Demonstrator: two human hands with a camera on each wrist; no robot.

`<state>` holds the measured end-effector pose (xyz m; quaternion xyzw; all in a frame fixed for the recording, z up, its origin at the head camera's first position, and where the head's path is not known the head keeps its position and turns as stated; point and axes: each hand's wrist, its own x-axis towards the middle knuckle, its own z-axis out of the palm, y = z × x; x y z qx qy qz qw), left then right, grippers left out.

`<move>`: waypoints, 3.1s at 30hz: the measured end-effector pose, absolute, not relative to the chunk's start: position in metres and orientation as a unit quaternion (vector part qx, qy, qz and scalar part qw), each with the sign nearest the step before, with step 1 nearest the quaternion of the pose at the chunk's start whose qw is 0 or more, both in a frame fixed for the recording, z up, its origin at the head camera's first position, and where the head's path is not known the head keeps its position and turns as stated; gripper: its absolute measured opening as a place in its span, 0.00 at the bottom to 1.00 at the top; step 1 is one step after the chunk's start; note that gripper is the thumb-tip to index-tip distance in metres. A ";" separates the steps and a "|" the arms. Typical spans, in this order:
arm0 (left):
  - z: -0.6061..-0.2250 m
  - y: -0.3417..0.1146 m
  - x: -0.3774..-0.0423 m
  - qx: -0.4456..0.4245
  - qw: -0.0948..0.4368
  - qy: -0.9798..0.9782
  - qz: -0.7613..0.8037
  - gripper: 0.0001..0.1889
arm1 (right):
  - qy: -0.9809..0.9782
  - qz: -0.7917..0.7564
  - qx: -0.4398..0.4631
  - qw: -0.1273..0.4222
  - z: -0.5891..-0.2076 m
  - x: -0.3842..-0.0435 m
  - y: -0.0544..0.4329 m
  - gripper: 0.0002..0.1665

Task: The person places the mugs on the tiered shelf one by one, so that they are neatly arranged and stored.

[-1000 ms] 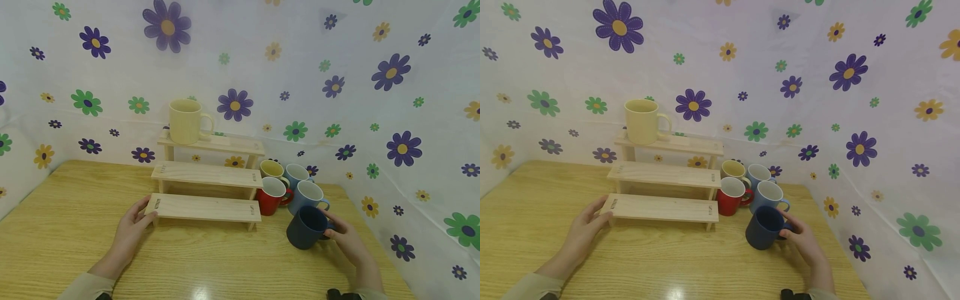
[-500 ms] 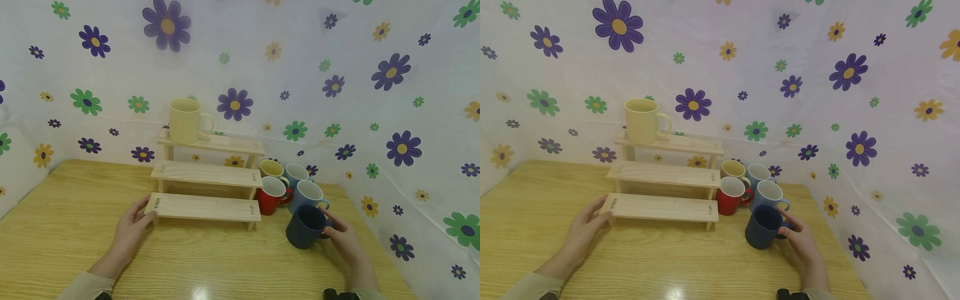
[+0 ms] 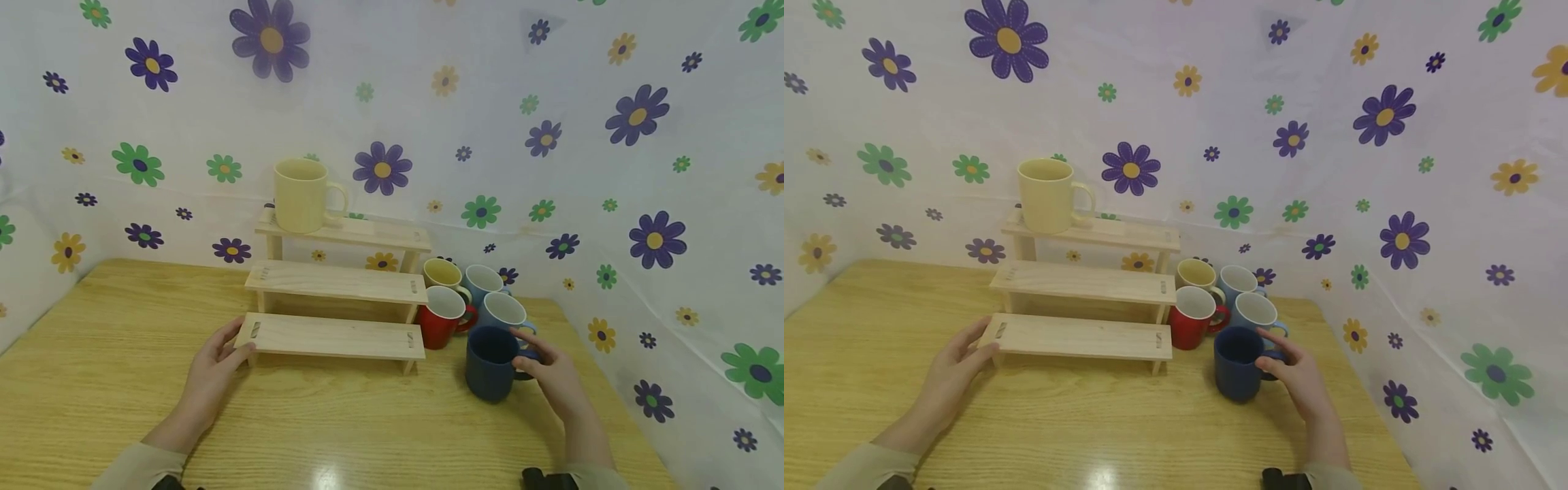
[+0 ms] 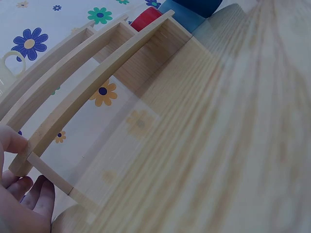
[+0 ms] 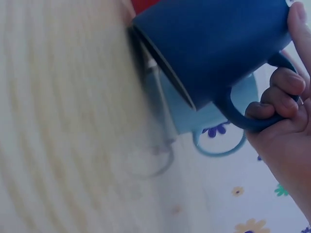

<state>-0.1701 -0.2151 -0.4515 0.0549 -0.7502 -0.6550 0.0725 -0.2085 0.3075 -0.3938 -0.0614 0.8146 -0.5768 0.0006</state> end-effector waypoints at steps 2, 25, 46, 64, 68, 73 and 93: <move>-0.451 -0.215 -0.170 0.056 0.072 -0.749 -0.656 0.33 | 0.824 -0.563 -0.061 0.000 -0.391 -0.209 0.304 0.29; -0.452 -0.216 -0.172 0.058 0.067 -0.746 -0.661 0.34 | 0.814 -0.577 -0.072 0.001 -0.360 -0.198 0.281 0.27; -0.453 -0.215 -0.171 0.049 0.087 -0.743 -0.662 0.32 | 0.817 -0.568 -0.089 -0.030 -0.286 -0.223 0.221 0.29; -0.453 -0.212 -0.170 0.050 0.072 -0.747 -0.659 0.33 | 0.707 -0.693 -0.093 -0.109 -0.250 -0.291 0.136 0.27; -0.453 -0.213 -0.170 0.047 0.072 -0.745 -0.661 0.33 | 0.692 -0.709 -0.082 -0.108 -0.252 -0.302 0.123 0.27; -0.453 -0.213 -0.169 0.047 0.074 -0.740 -0.666 0.33 | 0.664 -0.734 -0.074 -0.121 -0.255 -0.316 0.110 0.27; -0.456 -0.215 -0.170 0.033 0.082 -0.739 -0.667 0.33 | 0.623 -0.765 -0.054 -0.153 -0.267 -0.349 0.072 0.25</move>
